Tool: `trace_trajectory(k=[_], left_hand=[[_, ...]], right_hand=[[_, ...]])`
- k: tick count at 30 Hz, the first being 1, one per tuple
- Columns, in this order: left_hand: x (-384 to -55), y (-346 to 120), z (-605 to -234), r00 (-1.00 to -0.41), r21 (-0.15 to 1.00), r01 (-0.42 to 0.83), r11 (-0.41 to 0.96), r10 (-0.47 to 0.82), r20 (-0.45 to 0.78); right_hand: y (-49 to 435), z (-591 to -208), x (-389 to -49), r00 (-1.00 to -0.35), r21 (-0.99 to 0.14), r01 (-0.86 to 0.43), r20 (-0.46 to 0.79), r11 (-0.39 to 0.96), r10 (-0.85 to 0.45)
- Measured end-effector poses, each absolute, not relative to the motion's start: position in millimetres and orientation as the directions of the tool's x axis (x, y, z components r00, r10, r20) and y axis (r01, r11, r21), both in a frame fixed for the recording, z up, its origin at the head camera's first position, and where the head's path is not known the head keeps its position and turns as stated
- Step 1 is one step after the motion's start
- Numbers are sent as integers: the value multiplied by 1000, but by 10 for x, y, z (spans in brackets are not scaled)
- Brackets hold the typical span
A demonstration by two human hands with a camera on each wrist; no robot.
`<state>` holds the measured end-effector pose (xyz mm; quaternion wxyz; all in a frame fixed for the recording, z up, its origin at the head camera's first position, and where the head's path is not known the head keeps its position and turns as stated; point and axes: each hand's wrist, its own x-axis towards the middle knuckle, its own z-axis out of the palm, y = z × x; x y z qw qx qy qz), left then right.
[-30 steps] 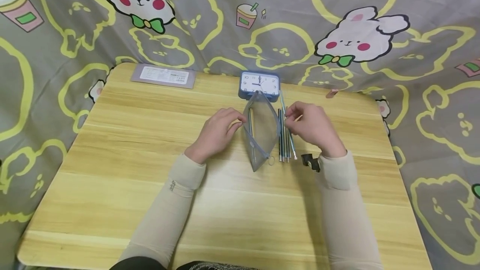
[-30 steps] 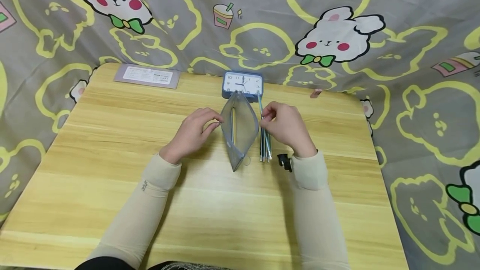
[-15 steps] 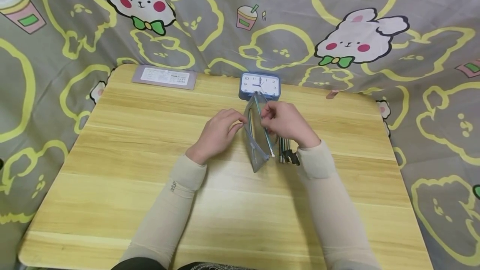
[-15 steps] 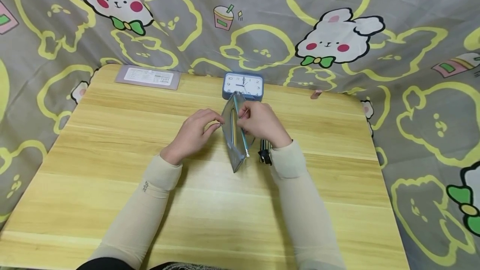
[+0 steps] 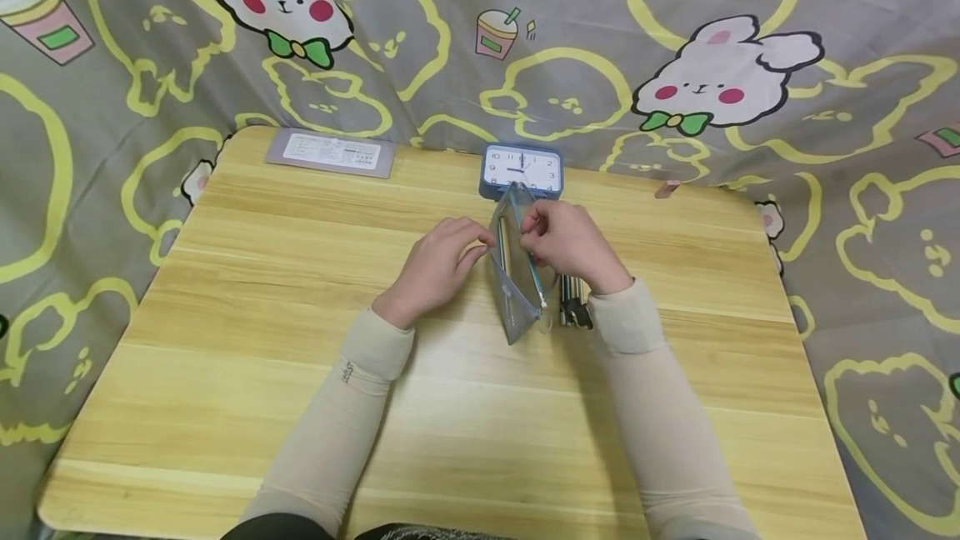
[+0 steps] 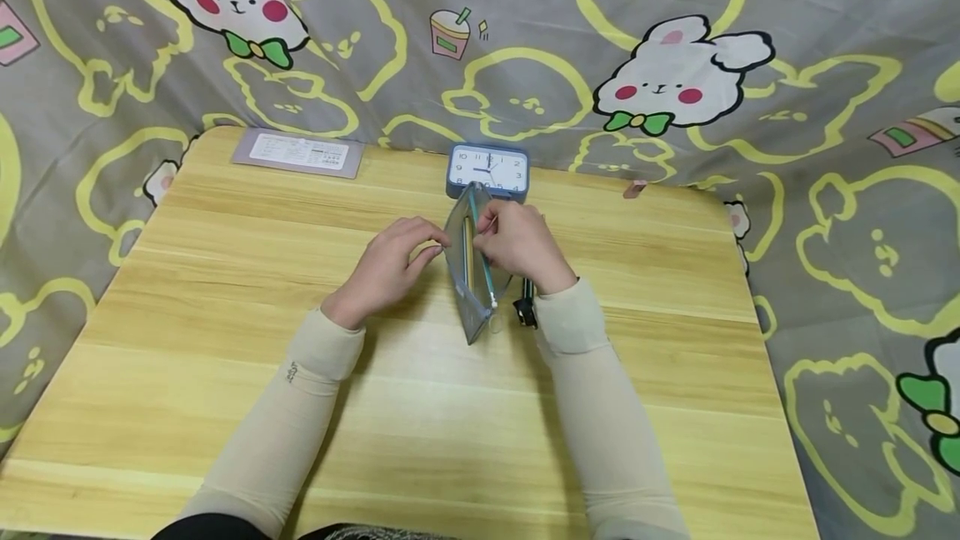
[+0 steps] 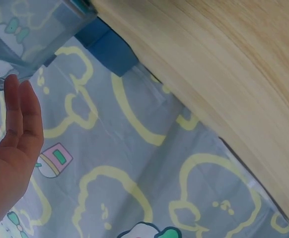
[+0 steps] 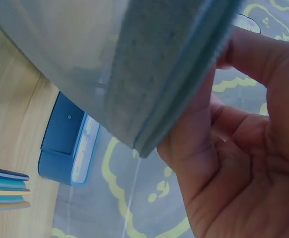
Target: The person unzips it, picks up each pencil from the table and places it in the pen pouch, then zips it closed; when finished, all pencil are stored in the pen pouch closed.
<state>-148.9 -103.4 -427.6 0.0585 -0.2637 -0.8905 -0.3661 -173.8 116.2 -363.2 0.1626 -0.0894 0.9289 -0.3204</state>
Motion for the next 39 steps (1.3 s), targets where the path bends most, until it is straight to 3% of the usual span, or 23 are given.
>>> trace_trajectory(k=[7,22,27,34,39], left_hand=[[-1484,-1042,-4269,-853,619,516,593,427,301],[-1483,-1046,-4280,-849,611,522,595,430,307],[-1495,-1041,-4274,-847,607,526,596,430,313],[-1489,-1041,-4264,-848,609,523,597,433,304],[-1482,-1044,-4262,-853,613,515,600,428,298]], right_hand=[[1135,-3694,-1747,-933,-577,-99,-230,811,-277],[1386,-3688,-1718,-955,-601,-75,-186,796,-230],[1736,-3867,-1760,-978,-546,-45,-145,837,-147],[2054,-4253,-1782,-976,-414,31,-207,910,-61],[2065,-4417,-1783,-974,-428,54,-220,902,-46]])
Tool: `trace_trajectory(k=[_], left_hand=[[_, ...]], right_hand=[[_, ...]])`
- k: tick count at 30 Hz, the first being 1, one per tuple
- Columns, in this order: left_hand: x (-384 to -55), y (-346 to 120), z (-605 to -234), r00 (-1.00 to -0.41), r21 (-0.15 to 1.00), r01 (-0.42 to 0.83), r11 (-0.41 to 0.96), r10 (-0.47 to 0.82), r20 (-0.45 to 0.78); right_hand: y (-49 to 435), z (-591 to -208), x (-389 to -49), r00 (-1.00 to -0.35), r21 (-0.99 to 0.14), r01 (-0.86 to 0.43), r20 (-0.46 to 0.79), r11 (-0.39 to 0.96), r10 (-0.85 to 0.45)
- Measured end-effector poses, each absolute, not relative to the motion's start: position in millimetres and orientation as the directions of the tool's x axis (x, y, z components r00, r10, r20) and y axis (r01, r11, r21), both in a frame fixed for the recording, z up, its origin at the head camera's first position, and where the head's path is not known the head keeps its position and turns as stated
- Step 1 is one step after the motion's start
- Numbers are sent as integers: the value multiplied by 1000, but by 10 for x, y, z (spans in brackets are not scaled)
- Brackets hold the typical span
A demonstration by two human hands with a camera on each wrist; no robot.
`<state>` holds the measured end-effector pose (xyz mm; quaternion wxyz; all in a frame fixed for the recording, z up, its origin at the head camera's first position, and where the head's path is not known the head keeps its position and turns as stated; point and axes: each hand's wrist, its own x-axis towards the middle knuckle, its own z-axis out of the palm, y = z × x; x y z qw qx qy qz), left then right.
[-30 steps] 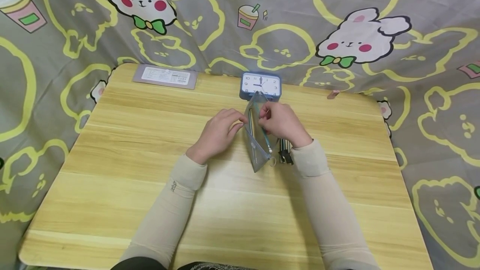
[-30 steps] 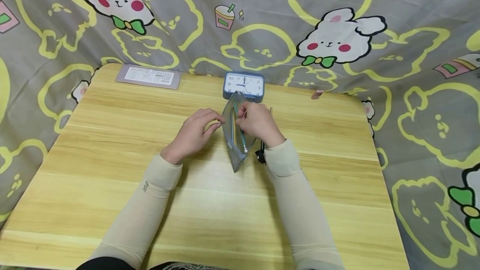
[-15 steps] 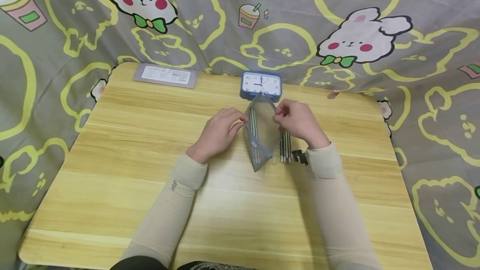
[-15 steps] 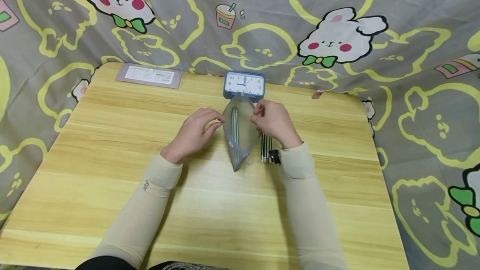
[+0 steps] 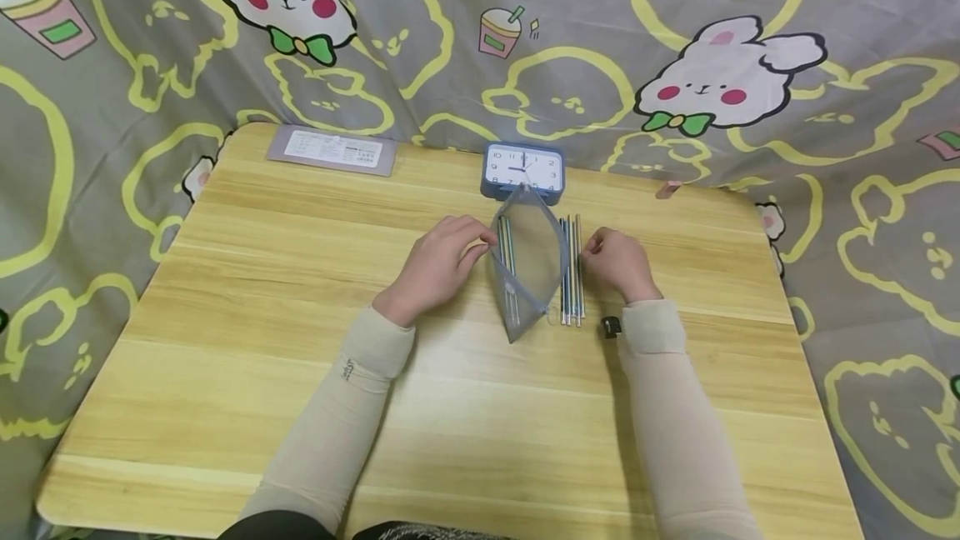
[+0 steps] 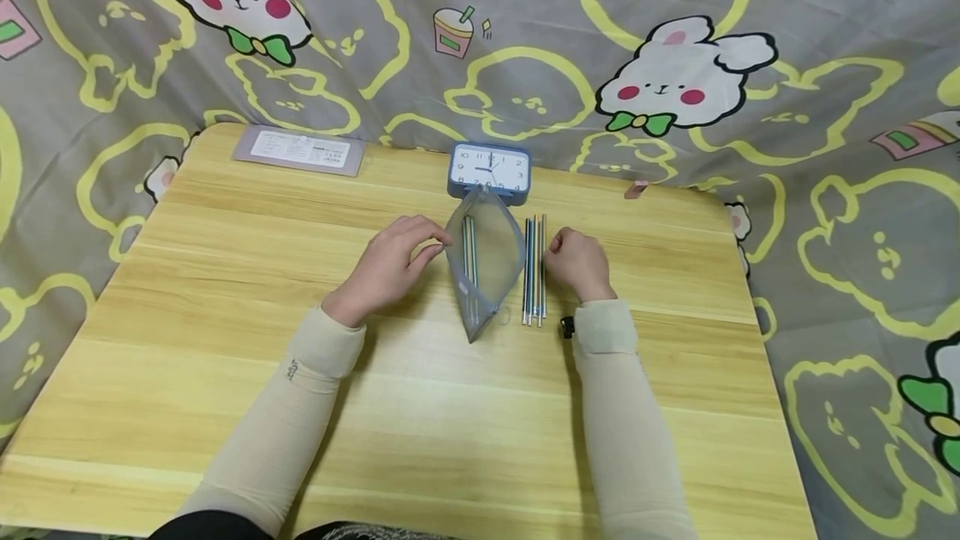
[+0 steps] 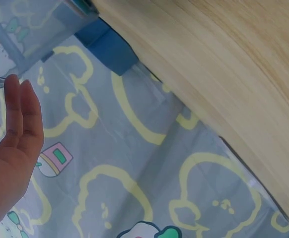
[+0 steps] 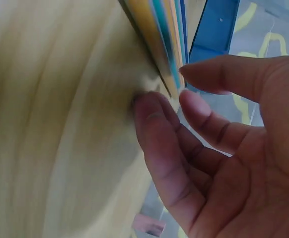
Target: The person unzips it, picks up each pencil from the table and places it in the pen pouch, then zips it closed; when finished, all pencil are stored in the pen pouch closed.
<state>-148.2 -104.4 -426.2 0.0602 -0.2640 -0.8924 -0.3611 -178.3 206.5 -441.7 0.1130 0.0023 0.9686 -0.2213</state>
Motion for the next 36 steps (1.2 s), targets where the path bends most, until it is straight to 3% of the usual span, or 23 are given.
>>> trace_trajectory(k=[17,30,36], left_hand=[[-1492,-1048,-4280,-853,608,516,603,428,300],[-1493,-1056,-4284,-857,610,510,607,421,298],[-1493,-1059,-4283,-857,608,509,609,421,297]], right_hand=[[1955,-4440,-1749,-959,-365,63,-279,929,-44],[1903,-3899,-1651,-986,-487,43,-162,872,-42],[1712,-3560,-1534,-970,-600,25,-207,799,-125]])
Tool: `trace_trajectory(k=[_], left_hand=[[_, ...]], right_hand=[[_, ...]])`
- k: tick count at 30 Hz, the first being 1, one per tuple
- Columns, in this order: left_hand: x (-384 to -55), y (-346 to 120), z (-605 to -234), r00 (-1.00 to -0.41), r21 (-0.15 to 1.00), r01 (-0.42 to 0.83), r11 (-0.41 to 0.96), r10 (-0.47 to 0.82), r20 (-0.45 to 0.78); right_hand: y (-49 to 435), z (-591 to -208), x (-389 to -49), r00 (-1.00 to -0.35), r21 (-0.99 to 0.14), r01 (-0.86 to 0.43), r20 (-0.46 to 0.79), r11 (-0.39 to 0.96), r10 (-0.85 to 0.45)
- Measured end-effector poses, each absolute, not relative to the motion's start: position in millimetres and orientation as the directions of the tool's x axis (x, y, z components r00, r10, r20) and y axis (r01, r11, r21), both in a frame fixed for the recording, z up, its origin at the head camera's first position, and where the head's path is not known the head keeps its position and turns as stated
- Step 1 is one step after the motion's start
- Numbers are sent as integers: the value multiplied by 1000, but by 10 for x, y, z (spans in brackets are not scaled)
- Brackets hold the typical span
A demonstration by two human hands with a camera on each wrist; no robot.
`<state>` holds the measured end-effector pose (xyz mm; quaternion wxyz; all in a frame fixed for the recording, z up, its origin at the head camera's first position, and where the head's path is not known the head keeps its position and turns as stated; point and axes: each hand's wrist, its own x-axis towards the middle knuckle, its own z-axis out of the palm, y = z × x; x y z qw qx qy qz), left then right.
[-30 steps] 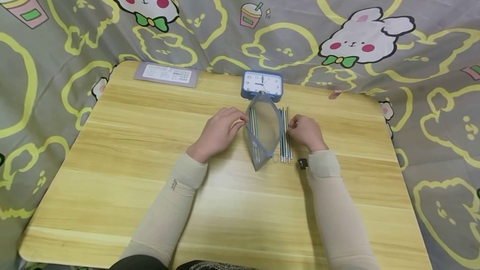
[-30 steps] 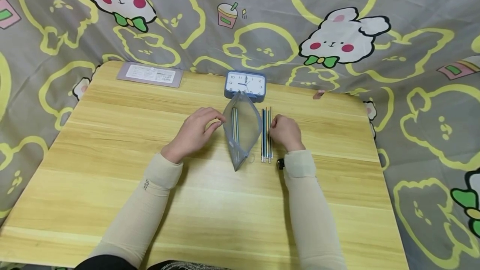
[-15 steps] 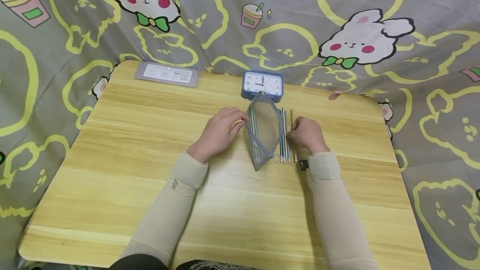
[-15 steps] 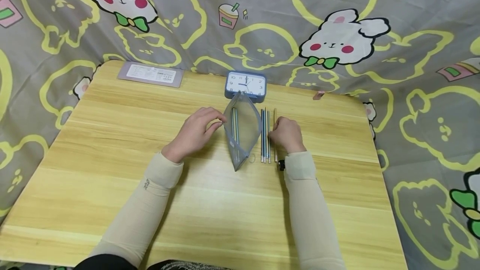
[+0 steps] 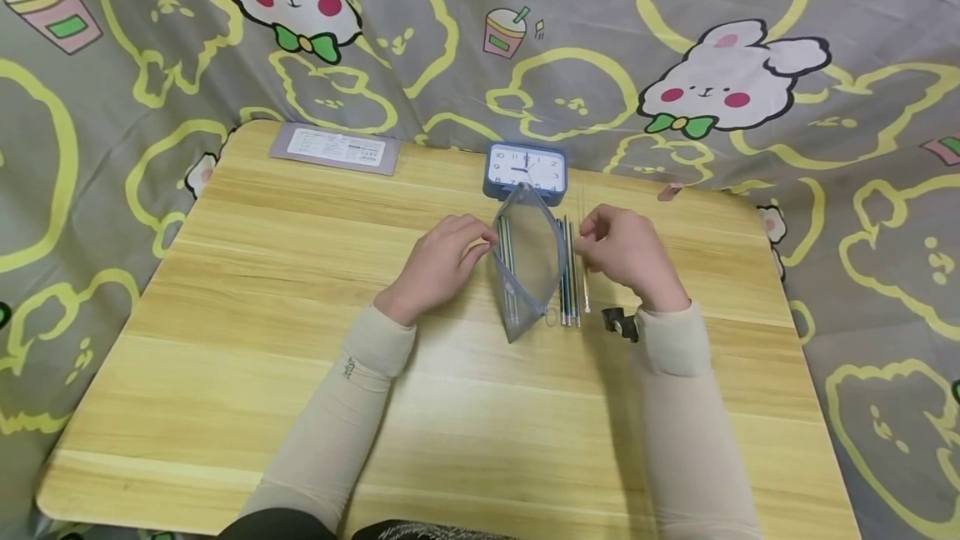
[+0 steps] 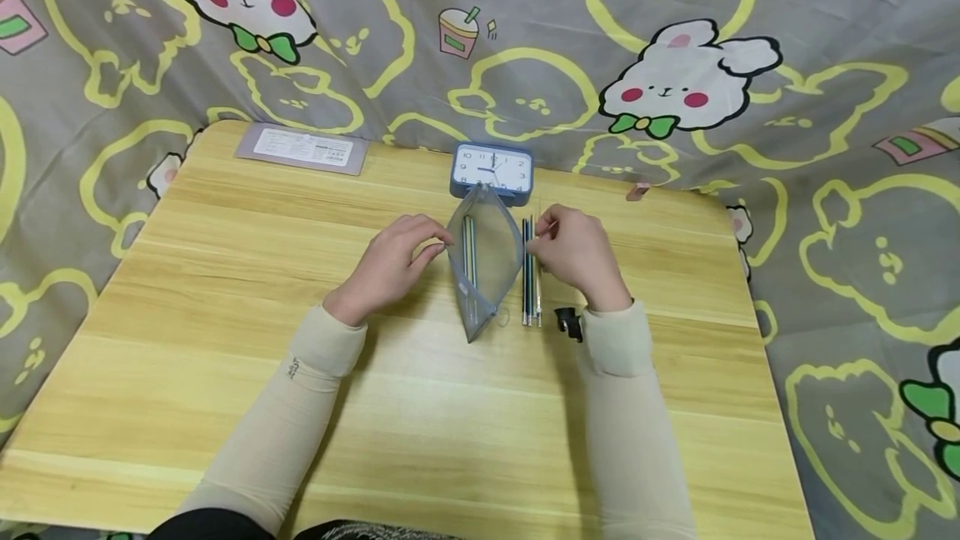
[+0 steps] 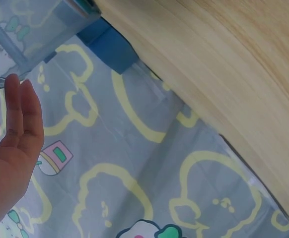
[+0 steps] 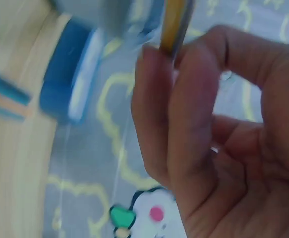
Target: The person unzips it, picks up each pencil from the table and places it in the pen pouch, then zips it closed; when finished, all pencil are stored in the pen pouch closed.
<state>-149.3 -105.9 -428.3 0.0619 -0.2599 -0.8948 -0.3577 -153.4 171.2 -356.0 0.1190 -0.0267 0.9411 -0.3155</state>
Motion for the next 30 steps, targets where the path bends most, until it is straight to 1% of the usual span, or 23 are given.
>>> trace_trajectory(k=[4,8,10,20,30], left_hand=[[-1492,-1063,-4284,-857,609,511,607,418,303],[-1486,-1069,-4283,-859,610,507,609,413,302],[-1482,-1071,-4285,-862,611,502,612,410,298],[-1485,-1066,-4300,-856,611,511,604,420,300],[-1492,-1068,-4288,-849,609,523,596,422,317]], right_hand=[[1529,-3484,-1482,-939,-635,-1,-266,773,-220],[1340,-3524,-1501,-915,-652,-43,-278,757,-291],[1261,-3557,-1532,-910,-649,-58,-278,759,-307],[1112,-3641,-1680,-930,-622,-54,-254,781,-267],[1046,-3666,-1709,-932,-611,-67,-245,789,-269]])
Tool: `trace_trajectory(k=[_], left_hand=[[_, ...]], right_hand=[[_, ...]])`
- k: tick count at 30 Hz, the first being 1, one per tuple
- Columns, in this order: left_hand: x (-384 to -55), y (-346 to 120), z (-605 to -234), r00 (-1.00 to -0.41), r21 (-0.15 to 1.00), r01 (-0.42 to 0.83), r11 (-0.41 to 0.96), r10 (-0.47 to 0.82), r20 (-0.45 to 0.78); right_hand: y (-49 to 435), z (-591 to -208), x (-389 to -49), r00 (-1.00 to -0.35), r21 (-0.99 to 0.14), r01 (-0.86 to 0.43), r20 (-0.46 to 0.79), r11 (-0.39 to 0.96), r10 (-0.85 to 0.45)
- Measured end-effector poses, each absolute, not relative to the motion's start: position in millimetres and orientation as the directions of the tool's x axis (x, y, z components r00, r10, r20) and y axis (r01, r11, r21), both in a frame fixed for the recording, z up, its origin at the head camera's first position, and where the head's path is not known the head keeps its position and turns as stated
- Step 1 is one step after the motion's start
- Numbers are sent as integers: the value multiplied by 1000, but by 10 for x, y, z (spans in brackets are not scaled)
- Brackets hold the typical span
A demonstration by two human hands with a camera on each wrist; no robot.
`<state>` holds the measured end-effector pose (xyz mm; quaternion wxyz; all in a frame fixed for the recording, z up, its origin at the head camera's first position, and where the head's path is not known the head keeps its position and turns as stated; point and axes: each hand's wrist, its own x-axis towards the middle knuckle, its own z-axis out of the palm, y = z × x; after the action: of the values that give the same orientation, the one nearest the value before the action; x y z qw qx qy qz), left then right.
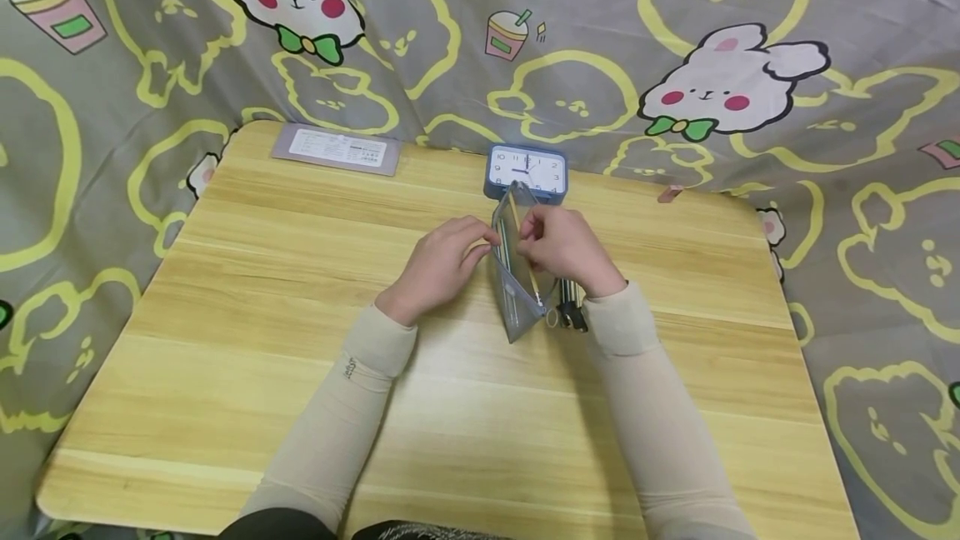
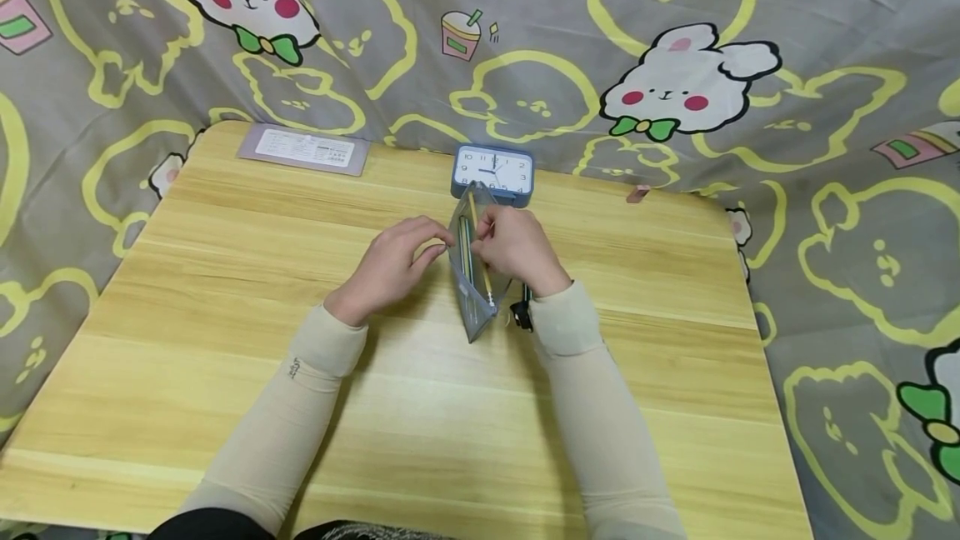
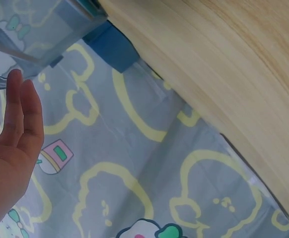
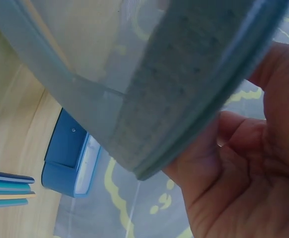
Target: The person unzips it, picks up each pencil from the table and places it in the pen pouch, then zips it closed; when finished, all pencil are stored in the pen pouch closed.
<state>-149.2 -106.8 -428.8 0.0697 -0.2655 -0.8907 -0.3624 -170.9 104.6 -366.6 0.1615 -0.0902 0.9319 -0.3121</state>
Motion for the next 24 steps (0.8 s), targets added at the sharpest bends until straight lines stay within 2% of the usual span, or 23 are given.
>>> trace_trajectory(k=[16,24], left_hand=[[-1486,-1074,-4264,-853,608,518,602,421,309],[-1485,-1068,-4256,-860,619,502,603,423,285]], right_hand=[[1059,-3672,-1694,-933,-575,-112,-220,810,-285],[1230,-3630,-1668,-951,-585,-84,-194,807,-240]])
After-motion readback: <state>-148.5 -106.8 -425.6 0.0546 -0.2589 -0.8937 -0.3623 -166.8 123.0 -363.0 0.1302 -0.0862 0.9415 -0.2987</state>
